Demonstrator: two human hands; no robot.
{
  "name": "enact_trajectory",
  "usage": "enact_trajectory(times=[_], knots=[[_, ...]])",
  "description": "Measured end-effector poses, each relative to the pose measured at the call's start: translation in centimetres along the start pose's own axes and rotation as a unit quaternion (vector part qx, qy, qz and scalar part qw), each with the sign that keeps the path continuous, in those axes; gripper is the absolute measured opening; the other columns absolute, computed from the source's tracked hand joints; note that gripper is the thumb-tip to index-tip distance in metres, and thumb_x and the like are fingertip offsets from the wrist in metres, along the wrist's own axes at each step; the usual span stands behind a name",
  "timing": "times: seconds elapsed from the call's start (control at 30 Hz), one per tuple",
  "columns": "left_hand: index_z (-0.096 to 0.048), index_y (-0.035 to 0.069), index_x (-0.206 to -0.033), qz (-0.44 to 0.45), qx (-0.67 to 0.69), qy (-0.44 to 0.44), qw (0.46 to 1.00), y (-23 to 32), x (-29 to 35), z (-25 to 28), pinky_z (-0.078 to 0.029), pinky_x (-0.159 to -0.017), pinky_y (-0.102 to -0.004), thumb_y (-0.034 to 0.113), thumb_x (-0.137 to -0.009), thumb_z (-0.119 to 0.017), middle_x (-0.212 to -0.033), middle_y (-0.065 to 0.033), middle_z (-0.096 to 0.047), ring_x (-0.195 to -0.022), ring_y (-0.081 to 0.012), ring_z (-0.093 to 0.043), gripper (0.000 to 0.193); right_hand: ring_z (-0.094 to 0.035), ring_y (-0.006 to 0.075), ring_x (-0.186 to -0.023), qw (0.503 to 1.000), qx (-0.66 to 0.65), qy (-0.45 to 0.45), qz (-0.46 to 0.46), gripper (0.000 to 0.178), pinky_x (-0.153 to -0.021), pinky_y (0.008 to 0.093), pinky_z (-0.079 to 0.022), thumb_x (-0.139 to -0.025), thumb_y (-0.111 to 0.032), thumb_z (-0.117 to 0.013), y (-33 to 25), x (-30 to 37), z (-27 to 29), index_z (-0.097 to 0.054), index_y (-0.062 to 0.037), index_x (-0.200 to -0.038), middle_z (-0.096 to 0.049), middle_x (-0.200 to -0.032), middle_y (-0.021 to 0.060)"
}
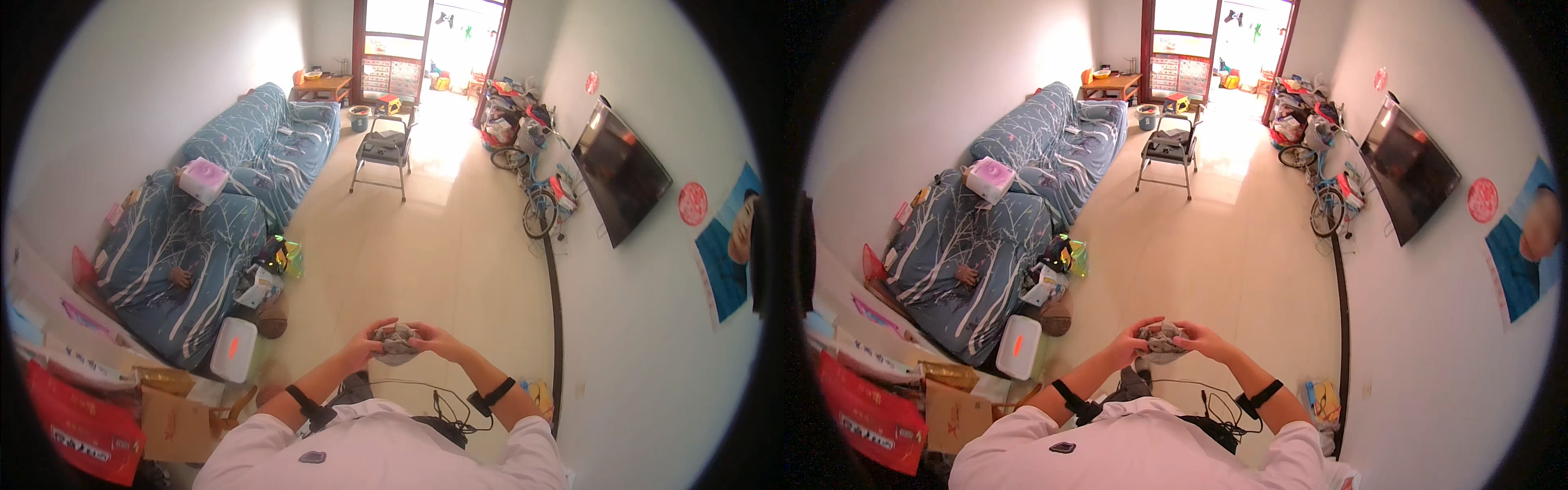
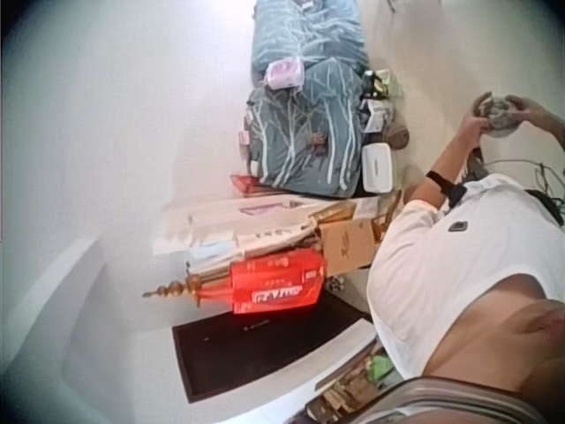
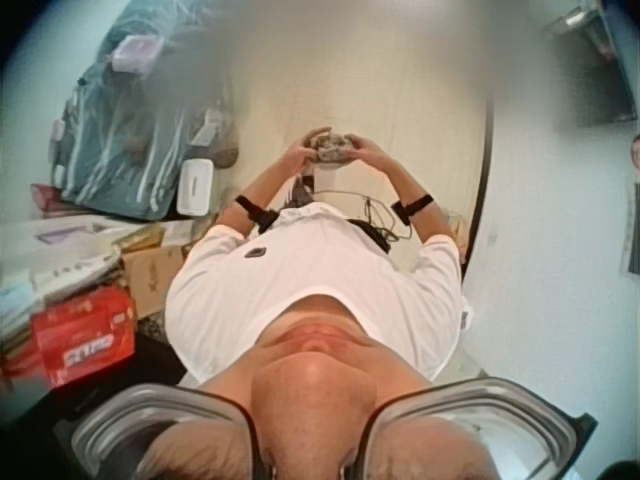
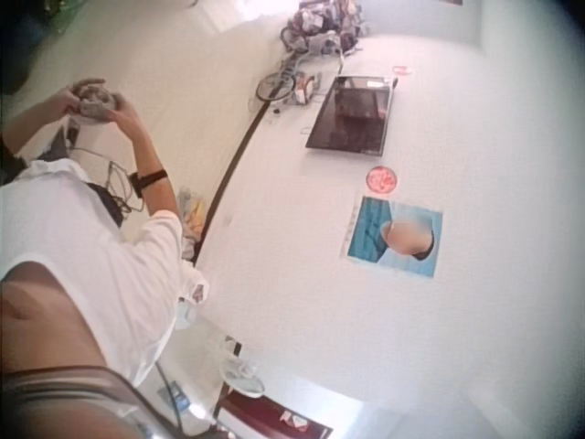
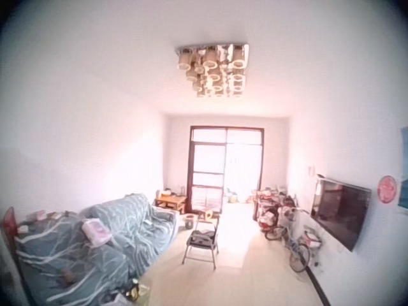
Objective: The person washes a small cloth in a bathroom sink, then walks into a living room and places several boxes of medicine and a tube onto a white shelf.
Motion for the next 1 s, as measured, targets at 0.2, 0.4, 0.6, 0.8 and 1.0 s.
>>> enact_trajectory(times=[0.2, 0.4, 0.6, 0.8, 1.0], knots=[[-0.044, 0.007, -0.144, -0.015, -0.033, -0.034, 0.999, 10.1, -15.8, 8.1, -0.046, -0.102, -0.0330, -0.017, -0.052, -0.042, -0.144, -0.0153, -0.046, -0.132, -0.0282, -0.048, 0.096, -0.059, 0.0124, -0.085, 0.985, 0.151, 0.033, -0.077, 0.031, -0.074, 0.0284, -0.048, -0.090, -0.022, -0.070, -3.7, -14.3, 12.0, -0.058, -0.0026, -0.110, -0.063, -0.090, 0.0051], [-0.046, 0.009, -0.143, 0.093, -0.069, -0.078, 0.990, 15.1, -32.2, 11.9, -0.043, -0.102, -0.0305, -0.014, -0.054, -0.046, -0.137, -0.0123, -0.051, -0.129, -0.0241, -0.049, 0.092, -0.061, 0.0121, -0.081, 0.975, 0.077, 0.206, 0.003, 0.014, -0.073, 0.0258, -0.050, -0.090, -0.008, -0.058, -8.3, -23.1, 29.4, -0.056, -0.0046, -0.102, -0.062, -0.090, 0.0048], [-0.040, 0.008, -0.146, 0.153, -0.217, -0.202, 0.943, 20.0, -47.6, 11.5, -0.033, -0.109, -0.0339, 0.002, -0.069, -0.065, -0.133, -0.0089, -0.053, -0.128, -0.0206, -0.046, 0.082, -0.062, 0.0114, -0.083, 0.950, -0.110, 0.289, 0.029, 0.016, -0.074, 0.0270, -0.053, -0.090, -0.006, -0.048, -14.9, -32.0, 39.8, -0.057, -0.0085, -0.103, -0.062, -0.092, 0.0011], [-0.031, 0.008, -0.151, 0.148, -0.263, -0.178, 0.937, 26.1, -67.4, 15.1, -0.030, -0.112, -0.0346, 0.039, -0.083, -0.077, -0.138, -0.0100, -0.049, -0.132, -0.0209, -0.041, 0.088, -0.058, 0.0094, -0.086, 0.949, -0.154, 0.259, 0.094, 0.025, -0.075, 0.0241, -0.048, -0.087, -0.003, -0.048, -21.6, -45.2, 53.6, -0.061, -0.0056, -0.109, -0.061, -0.094, 0.0000], [-0.055, 0.007, -0.126, 0.013, -0.564, -0.089, 0.821, 33.7, -84.0, 20.7, -0.045, -0.094, -0.0394, 0.030, -0.089, -0.069, -0.120, -0.0173, -0.059, -0.110, -0.0287, -0.056, 0.046, -0.056, 0.0085, -0.086, 0.960, -0.173, 0.197, 0.098, 0.028, -0.074, 0.0228, -0.046, -0.086, -0.002, -0.047, -28.3, -58.2, 66.1, -0.062, -0.0036, -0.109, -0.061, -0.095, 0.0004]])
Point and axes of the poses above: each hand's wrist, its own x-axis away from the middle knuckle, its own z-axis out of the back of the hand, y = z × x, the point moved 8 cm from there along -x, towards the middle knuckle
